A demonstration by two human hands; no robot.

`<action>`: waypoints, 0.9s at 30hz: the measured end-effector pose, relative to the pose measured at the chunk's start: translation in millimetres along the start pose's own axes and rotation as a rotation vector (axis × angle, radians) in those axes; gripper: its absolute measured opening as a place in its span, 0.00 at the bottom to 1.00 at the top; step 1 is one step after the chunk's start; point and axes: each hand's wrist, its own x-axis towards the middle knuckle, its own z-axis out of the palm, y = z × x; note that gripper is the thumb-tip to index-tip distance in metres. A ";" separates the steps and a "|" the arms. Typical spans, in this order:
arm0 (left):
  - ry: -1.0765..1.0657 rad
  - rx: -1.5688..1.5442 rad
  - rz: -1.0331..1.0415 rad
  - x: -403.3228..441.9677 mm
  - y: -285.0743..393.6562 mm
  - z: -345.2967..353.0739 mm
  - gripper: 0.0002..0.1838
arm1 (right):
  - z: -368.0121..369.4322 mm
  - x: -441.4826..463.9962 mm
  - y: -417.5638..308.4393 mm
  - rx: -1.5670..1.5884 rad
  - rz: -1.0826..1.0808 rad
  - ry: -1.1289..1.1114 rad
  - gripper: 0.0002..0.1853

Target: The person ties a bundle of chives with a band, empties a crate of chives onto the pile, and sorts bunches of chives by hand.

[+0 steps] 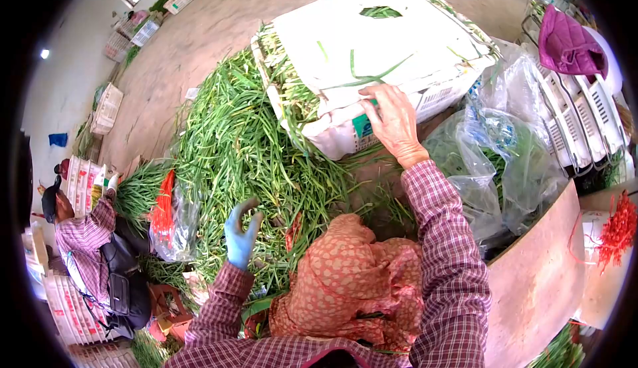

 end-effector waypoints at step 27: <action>0.012 0.680 0.685 178.2 17.3 125.7 0.17 | 47.1 3.5 124.1 0.905 0.953 0.570 0.33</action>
